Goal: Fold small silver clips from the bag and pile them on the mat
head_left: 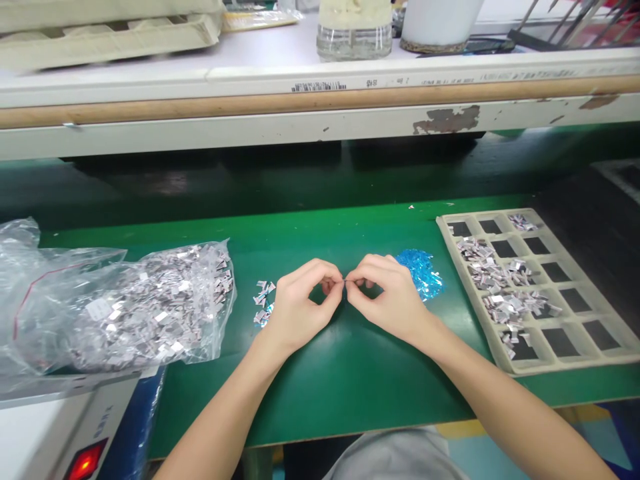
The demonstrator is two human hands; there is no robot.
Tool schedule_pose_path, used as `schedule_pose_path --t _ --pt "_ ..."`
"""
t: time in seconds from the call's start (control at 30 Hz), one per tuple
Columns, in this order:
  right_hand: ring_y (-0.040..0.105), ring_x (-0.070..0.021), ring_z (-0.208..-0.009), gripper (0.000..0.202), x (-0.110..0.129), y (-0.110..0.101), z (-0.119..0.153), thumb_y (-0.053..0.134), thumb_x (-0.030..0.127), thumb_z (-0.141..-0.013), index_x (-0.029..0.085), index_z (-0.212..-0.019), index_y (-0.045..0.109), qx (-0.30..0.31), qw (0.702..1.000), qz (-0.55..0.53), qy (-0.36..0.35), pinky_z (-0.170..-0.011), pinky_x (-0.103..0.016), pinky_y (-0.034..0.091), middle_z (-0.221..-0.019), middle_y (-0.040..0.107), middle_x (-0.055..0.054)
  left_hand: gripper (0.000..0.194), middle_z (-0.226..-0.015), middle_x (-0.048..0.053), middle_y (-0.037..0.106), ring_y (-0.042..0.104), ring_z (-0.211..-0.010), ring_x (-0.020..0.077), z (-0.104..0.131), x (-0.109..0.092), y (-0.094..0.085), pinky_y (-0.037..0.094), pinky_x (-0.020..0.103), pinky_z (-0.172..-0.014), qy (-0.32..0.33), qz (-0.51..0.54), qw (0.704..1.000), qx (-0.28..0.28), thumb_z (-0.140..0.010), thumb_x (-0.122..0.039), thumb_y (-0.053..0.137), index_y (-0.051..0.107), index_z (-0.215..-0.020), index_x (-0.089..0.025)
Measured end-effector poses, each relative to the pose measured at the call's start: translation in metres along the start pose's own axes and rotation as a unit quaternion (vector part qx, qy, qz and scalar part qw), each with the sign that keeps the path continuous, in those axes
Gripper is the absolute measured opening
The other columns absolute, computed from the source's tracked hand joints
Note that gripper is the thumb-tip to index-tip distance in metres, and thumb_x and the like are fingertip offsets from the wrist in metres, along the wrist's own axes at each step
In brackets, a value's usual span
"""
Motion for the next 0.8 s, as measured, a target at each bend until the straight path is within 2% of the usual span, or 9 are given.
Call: schedule_pose_path --t 0.2,0.43,0.8 --pt "0.056 -0.0128 -0.069 0.015 -0.0010 -0.0028 -0.0013 0.063 0.012 -0.089 0.020 -0.077 0.068 -0.010 0.999 -0.039 0.020 -0.074 -0.033 0.039 -0.073 0.063 0.003 0.011 -0.094 0.005 0.072 0.068 -0.078 0.0160 -0.0012 -0.0038 -0.0009 0.058 0.030 -0.072 0.026 0.001 1.000 0.009 -0.091 -0.010 0.065 0.066 -0.094 -0.021" --pt "0.056 -0.0129 -0.067 0.015 -0.0015 -0.0043 -0.0016 0.063 0.014 -0.089 0.021 -0.077 0.069 -0.023 0.998 -0.051 0.028 -0.073 -0.033 0.040 -0.074 0.064 0.002 0.013 -0.108 0.009 0.075 0.074 -0.097 0.0190 0.0041 -0.0031 0.0009 0.062 0.031 -0.083 0.078 -0.051 0.996 -0.004 -0.093 -0.010 0.065 0.069 -0.101 -0.021" --pt "0.056 -0.0132 -0.067 0.018 -0.0014 -0.0042 -0.0013 0.061 0.015 -0.092 0.021 -0.077 0.068 -0.022 1.000 -0.018 0.010 -0.074 -0.033 0.039 -0.072 0.064 0.002 0.016 -0.112 0.010 0.077 0.076 -0.098 0.0197 0.0066 -0.0014 0.0036 0.063 0.032 -0.086 0.095 -0.052 0.994 -0.004 -0.095 -0.010 0.064 0.070 -0.106 -0.020"
Point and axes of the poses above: each hand's wrist, its own z-axis away from the middle knuckle, its own y-axis out of the palm, x = y × z, the point moved 4 cm from there along -z, towards the middle knuckle
